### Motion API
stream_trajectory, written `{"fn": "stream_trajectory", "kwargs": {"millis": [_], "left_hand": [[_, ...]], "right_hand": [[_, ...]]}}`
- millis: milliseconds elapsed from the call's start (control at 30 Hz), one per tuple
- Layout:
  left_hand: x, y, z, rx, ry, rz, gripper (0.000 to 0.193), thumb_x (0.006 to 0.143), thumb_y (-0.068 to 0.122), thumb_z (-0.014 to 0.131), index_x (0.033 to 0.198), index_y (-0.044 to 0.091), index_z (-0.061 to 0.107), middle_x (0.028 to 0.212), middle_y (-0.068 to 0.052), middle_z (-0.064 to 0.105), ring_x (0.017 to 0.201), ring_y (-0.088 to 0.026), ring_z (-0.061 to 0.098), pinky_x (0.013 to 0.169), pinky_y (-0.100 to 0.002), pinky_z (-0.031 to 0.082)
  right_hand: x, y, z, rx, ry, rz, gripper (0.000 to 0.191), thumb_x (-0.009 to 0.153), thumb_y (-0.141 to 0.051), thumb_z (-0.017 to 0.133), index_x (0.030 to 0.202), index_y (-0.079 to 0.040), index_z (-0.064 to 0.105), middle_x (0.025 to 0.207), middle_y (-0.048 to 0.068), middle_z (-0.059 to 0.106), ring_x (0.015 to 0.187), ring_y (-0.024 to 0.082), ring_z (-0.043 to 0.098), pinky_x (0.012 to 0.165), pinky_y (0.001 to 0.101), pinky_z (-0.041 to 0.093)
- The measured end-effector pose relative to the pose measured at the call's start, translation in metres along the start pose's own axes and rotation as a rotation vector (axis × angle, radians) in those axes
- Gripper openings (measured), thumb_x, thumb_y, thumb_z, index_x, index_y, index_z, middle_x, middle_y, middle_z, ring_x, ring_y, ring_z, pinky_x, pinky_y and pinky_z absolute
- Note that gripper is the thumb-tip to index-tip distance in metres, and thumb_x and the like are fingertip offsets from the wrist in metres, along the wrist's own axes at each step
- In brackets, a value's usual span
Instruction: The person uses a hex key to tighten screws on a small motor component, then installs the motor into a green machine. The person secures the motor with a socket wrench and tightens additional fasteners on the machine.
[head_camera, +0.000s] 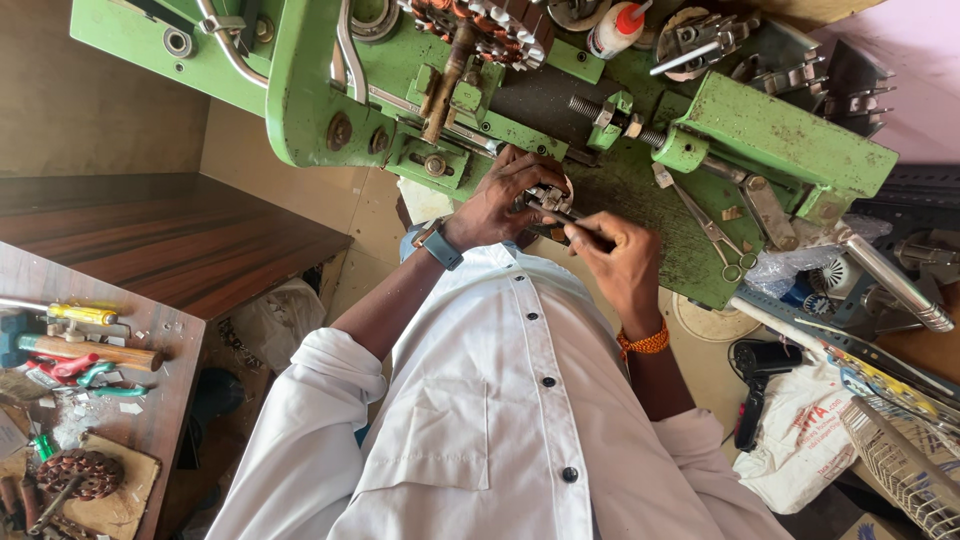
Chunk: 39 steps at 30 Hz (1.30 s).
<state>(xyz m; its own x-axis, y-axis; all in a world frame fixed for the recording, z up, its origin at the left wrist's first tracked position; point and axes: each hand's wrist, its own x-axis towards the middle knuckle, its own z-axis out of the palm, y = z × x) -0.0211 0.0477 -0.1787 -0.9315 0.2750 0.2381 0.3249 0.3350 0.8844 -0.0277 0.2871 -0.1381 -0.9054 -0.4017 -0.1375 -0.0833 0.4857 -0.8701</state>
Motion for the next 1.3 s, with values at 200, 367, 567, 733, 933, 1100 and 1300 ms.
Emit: {"fn": "stream_trajectory", "kwargs": {"millis": [200,367,567,733,933,1100,1300], "left_hand": [[0.004,0.002,0.0,0.011,-0.021,0.001,0.045,0.087,0.027,0.083,0.126,0.014,0.065,0.13,-0.006,0.064,0.118,-0.03,0.055,0.108,-0.047,0.038],[0.006,0.002,0.003,0.032,-0.022,0.005,0.044,0.085,0.023,0.083,0.123,0.012,0.064,0.128,-0.007,0.065,0.117,-0.029,0.057,0.106,-0.044,0.039],[0.007,-0.007,0.015,0.078,-0.05,-0.045,0.042,0.084,0.017,0.081,0.122,0.011,0.065,0.125,-0.007,0.066,0.117,-0.028,0.059,0.11,-0.046,0.038],[0.006,-0.008,0.023,0.102,-0.087,-0.094,0.04,0.083,0.013,0.08,0.121,0.011,0.066,0.123,-0.006,0.069,0.118,-0.028,0.061,0.115,-0.05,0.034],[0.014,0.003,0.023,0.06,-0.079,-0.071,0.039,0.085,0.016,0.079,0.121,0.01,0.064,0.127,-0.009,0.067,0.12,-0.031,0.059,0.111,-0.047,0.035],[0.015,0.005,0.024,0.052,-0.095,-0.091,0.04,0.082,0.012,0.074,0.121,0.01,0.064,0.128,-0.009,0.067,0.123,-0.031,0.059,0.114,-0.046,0.035],[0.014,0.001,0.027,0.051,-0.076,-0.083,0.038,0.084,0.015,0.078,0.119,0.01,0.065,0.127,-0.009,0.066,0.122,-0.031,0.058,0.115,-0.048,0.033]], "right_hand": [[-0.006,0.029,-0.015,0.456,0.229,0.065,0.016,0.098,-0.01,0.073,0.11,0.0,0.072,0.1,0.009,0.076,0.081,0.01,0.074,0.071,0.0253,0.062],[-0.012,0.06,-0.015,0.005,0.344,0.005,0.015,0.095,-0.002,0.079,0.109,0.002,0.075,0.11,0.011,0.08,0.079,0.016,0.066,0.068,0.0274,0.05],[-0.017,0.083,-0.009,-0.05,0.309,-0.081,0.016,0.091,-0.004,0.08,0.107,-0.002,0.077,0.109,0.011,0.078,0.096,0.019,0.076,0.083,0.0323,0.06],[-0.018,0.087,-0.01,-0.131,0.309,-0.089,0.017,0.09,-0.006,0.082,0.107,-0.004,0.078,0.109,0.011,0.078,0.095,0.021,0.077,0.082,0.033,0.061],[-0.016,0.081,-0.014,-0.262,0.31,-0.227,0.016,0.088,-0.005,0.082,0.103,-0.004,0.076,0.113,0.009,0.077,0.102,0.024,0.075,0.088,0.0362,0.062],[-0.007,0.075,-0.027,-0.362,0.306,-0.347,0.016,0.088,-0.004,0.082,0.102,-0.005,0.074,0.115,0.009,0.077,0.106,0.024,0.074,0.091,0.035,0.061],[-0.005,0.082,-0.038,-0.177,0.108,-0.101,0.013,0.094,-0.01,0.077,0.107,-0.006,0.076,0.098,0.01,0.08,0.079,0.019,0.076,0.067,0.0338,0.059]]}}
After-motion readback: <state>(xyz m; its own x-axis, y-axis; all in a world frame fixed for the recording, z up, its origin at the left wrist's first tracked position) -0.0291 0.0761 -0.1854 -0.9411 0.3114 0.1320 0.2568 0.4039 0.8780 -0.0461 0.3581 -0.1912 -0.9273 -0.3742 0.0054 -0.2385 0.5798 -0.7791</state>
